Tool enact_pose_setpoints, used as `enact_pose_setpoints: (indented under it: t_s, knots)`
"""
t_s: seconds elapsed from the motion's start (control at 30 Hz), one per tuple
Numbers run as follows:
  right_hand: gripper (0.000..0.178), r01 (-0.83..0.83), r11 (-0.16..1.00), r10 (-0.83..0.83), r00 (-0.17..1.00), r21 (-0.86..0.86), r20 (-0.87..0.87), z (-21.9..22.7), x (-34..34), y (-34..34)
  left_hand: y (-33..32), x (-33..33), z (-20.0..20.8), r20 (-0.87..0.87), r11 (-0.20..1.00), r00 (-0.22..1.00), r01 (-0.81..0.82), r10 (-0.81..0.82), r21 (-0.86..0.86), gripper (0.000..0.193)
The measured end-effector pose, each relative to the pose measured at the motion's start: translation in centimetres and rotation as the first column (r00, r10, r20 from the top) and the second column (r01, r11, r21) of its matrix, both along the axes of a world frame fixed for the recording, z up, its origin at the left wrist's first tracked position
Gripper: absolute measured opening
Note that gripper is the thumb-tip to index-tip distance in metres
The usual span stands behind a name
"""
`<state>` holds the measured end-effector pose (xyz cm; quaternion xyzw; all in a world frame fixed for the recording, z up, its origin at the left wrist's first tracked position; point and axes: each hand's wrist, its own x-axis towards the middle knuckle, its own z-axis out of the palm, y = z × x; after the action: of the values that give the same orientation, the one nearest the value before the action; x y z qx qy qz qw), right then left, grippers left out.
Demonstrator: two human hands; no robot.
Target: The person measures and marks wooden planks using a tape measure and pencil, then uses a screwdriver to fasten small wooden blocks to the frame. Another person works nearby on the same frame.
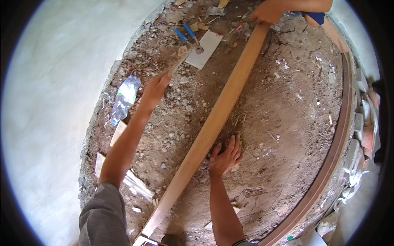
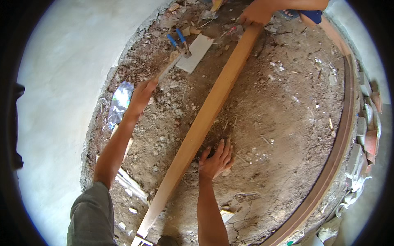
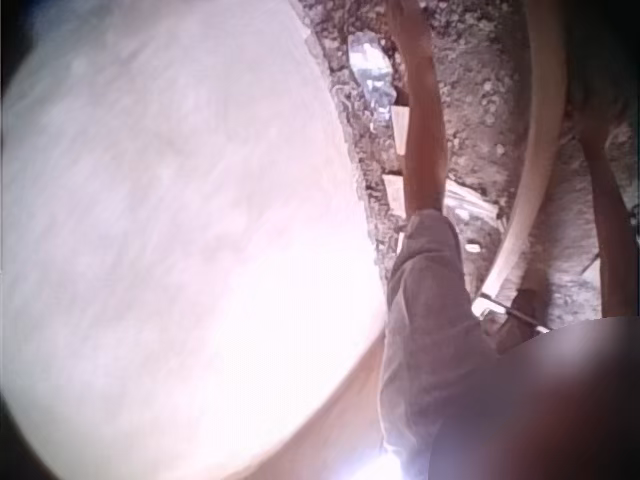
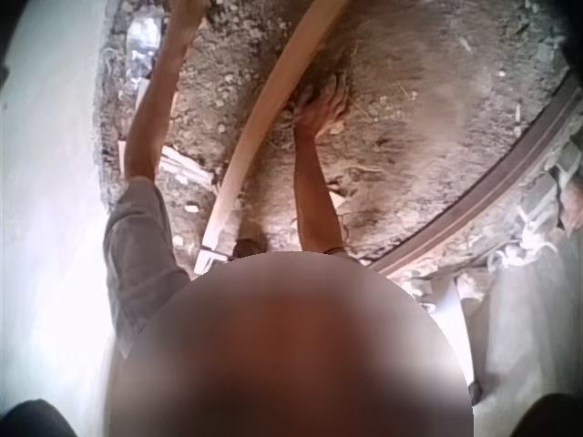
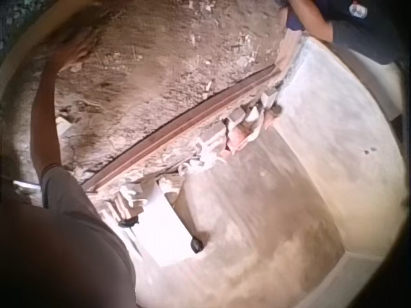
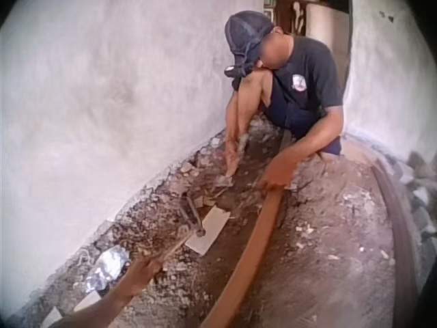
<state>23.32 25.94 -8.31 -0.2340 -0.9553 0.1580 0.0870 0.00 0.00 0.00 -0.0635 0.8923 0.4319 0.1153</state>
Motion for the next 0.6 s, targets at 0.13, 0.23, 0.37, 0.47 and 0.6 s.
enact_pose_setpoints:
  t_s: [0.13, 0.23, 0.37, 0.47, 0.6]
  knots:
    - [0.054, -0.002, 0.999, 0.001, 1.0, 0.04, 0.012, 0.4, -0.2, 0.1, -2.4, 15.1, 2.5, 0.598, 0.271, 0.75, -0.66, 0.282, 0.701, 0.049]
    - [0.053, -0.007, 0.998, 0.009, 1.0, 0.06, -0.02, 0.2, 0.0, -0.5, -4.6, 26.6, 6.1, 0.701, 0.134, 0.624, -0.772, 0.345, 0.621, 0.06]
    - [0.055, -0.017, 0.994, 0.025, 0.997, 0.106, -0.067, -0.2, 0.5, -0.4, -4.2, 39.8, 9.0, 0.599, 0.076, 0.508, -0.798, 0.619, 0.598, 0.059]
    - [0.054, -0.033, 0.999, 0.039, 0.989, 0.041, -0.14, -0.7, 0.9, -0.3, -3.4, 46.5, 7.8, 0.522, -0.057, 0.344, -0.792, 0.781, 0.607, 0.057]
    - [0.054, -0.095, 0.991, 0.074, 0.974, -0.089, -0.216, -2.5, 1.7, 0.9, -3.1, 51.7, 4.1, 0.363, -0.029, 0.348, -0.687, 0.864, 0.726, 0.058]
